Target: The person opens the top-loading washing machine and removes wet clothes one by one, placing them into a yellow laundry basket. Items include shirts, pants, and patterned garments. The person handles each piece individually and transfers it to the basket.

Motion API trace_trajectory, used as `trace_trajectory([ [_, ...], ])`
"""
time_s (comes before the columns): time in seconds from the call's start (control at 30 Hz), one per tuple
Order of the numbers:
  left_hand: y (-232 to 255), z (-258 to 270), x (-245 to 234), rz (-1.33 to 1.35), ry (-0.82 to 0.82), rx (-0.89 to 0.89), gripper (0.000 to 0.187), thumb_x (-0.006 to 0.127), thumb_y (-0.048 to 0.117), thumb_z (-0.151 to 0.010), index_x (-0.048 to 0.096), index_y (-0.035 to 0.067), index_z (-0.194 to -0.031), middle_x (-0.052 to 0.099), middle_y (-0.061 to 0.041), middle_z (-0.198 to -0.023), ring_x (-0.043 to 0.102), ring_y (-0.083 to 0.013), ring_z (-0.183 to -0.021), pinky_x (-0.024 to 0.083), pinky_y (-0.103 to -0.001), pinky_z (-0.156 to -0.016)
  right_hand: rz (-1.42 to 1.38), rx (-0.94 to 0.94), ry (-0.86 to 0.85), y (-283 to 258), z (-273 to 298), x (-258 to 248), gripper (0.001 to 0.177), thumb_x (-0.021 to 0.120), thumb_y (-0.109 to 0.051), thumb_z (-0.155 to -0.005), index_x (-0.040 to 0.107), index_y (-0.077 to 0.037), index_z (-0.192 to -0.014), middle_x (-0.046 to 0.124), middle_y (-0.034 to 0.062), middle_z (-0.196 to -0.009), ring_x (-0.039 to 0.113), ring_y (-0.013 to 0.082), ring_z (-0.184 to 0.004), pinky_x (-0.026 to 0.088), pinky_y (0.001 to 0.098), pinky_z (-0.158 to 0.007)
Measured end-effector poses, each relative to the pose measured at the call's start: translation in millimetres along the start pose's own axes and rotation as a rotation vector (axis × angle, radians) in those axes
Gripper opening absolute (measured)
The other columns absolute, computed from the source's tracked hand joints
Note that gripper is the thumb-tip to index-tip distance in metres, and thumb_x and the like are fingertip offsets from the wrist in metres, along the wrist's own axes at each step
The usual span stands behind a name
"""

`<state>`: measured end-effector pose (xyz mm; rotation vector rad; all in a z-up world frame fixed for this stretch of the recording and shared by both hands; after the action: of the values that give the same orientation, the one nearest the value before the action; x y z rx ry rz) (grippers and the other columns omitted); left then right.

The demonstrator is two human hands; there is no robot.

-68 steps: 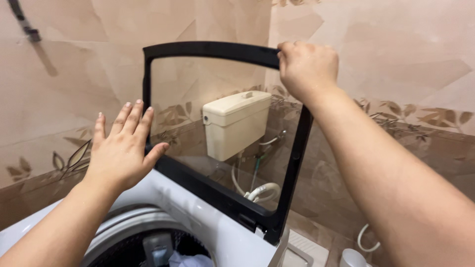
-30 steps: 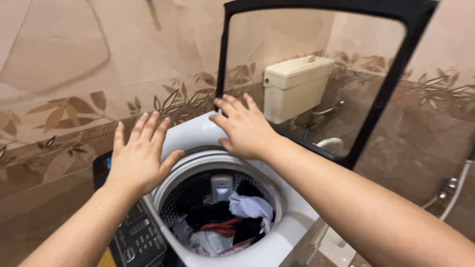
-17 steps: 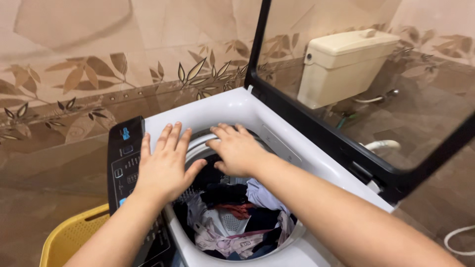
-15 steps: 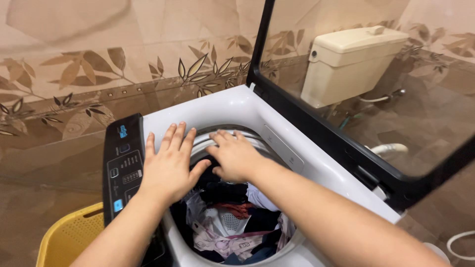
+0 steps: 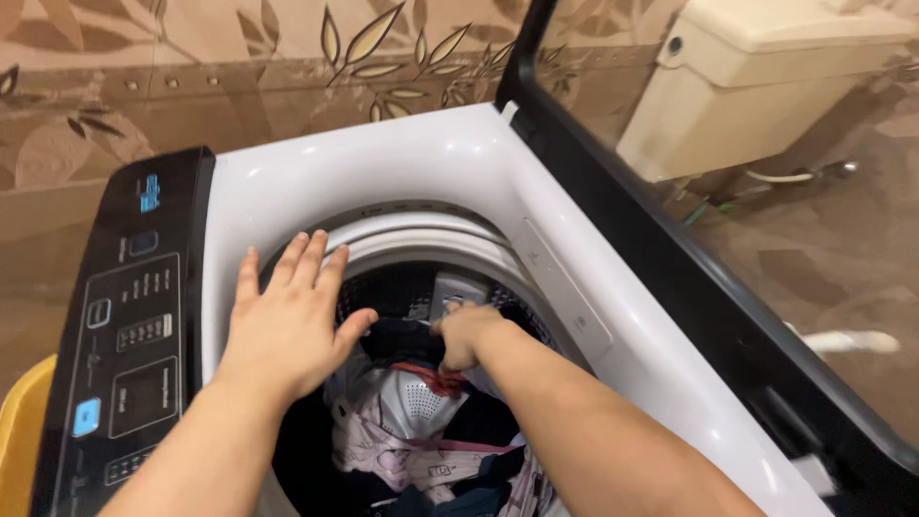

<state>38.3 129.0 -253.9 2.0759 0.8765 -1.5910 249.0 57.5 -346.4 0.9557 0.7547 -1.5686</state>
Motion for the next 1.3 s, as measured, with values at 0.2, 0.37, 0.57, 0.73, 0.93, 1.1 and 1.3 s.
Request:
trace_trajectory([
  [0.2, -0.6, 3.3, 9.1, 0.028, -0.152, 0.052, 0.083, 0.048, 0.064, -0.087, 0.041, 0.014, -0.152, 0.029, -0.011, -0.165, 0.022, -0.0264, -0.152, 0.014, -0.061, -0.118, -0.136, -0.252, -0.146, -47.9, -36.9, 32.8, 0.092, 0.086, -0.045, -0.065, 0.055, -0.016, -0.146, 0.056, 0.0136, -0.146, 0.058, 0.0318, -0.128, 0.049, 0.0427, -0.104],
  [0.37, -0.2, 6.6, 9.6, 0.013, -0.194, 0.055, 0.083, 0.046, 0.065, -0.088, 0.039, 0.014, -0.154, 0.030, -0.012, -0.164, 0.024, -0.0266, -0.152, 0.015, -0.057, -0.115, -0.064, -0.231, -0.475, -82.7, -54.5, 110.6, 0.059, 0.079, -0.046, -0.078, 0.075, -0.003, -0.118, 0.078, 0.0159, -0.110, 0.076, 0.0300, -0.097, 0.059, 0.0432, -0.084],
  [0.57, -5.9, 4.1, 9.5, 0.010, -0.198, 0.036, 0.086, 0.044, 0.066, -0.087, 0.035, 0.014, -0.155, 0.029, -0.012, -0.163, 0.022, -0.0275, -0.151, 0.015, -0.060, -0.117, -0.244, -0.214, -0.822, -100.3, -88.0, 238.0, 0.044, 0.073, -0.033, -0.082, 0.080, 0.003, -0.107, 0.079, 0.0194, -0.099, 0.076, 0.0331, -0.090, 0.060, 0.0459, -0.074],
  [0.73, -6.3, 3.5, 12.3, 0.000, -0.215, 0.033, 0.086, 0.042, 0.067, -0.087, 0.033, 0.016, -0.156, 0.027, -0.010, -0.164, 0.021, -0.0262, -0.150, 0.014, -0.059, -0.116, -0.272, -0.198, -0.808, -99.8, -106.2, 276.8, 0.042, 0.070, -0.032, -0.083, 0.079, 0.002, -0.106, 0.078, 0.0209, -0.099, 0.075, 0.0347, -0.090, 0.059, 0.0465, -0.074],
  [0.93, -10.3, 5.7, 17.9, -0.021, -0.245, 0.020, 0.085, 0.040, 0.066, -0.088, 0.030, 0.017, -0.157, 0.026, -0.009, -0.165, 0.021, -0.0259, -0.150, 0.014, -0.059, -0.116, -0.248, -0.203, -0.754, -97.0, -114.8, 280.8, 0.039, 0.066, -0.031, -0.084, 0.079, 0.001, -0.104, 0.076, 0.0228, -0.099, 0.074, 0.0365, -0.091, 0.058, 0.0472, -0.075],
  [1.1, -13.4, 3.6, 21.1, -0.013, -0.299, -0.021, 0.087, 0.039, 0.068, -0.090, 0.028, 0.017, -0.159, 0.023, -0.009, -0.166, 0.022, -0.0264, -0.151, 0.015, -0.058, -0.117, -0.307, -0.164, -0.446, -70.3, -144.8, 230.9, 0.037, 0.063, -0.029, -0.085, 0.078, -0.001, -0.102, 0.075, 0.0243, -0.099, 0.073, 0.0381, -0.091, 0.057, 0.0477, -0.075],
  [1.3, -15.3, -0.3, 25.9, 0.012, -0.324, -0.029, 0.091, 0.044, 0.068, -0.088, 0.026, 0.015, -0.160, 0.022, -0.010, -0.167, 0.022, -0.0276, -0.151, 0.017, -0.053, -0.118, -0.530, -0.144, 0.081, -36.8, -147.7, 140.3, 0.035, 0.059, -0.028, -0.086, 0.077, -0.002, -0.100, 0.074, 0.0262, -0.099, 0.071, 0.0400, -0.092, 0.056, 0.0484, -0.076],
])
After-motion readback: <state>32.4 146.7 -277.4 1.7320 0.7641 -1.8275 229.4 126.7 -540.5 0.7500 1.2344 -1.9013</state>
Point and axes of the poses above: each hand's wrist, its own z-axis away from the middle knuckle, its own x-axis out of the palm, y = z × x, the point moved 2 cm from there along -z, towards the middle knuckle
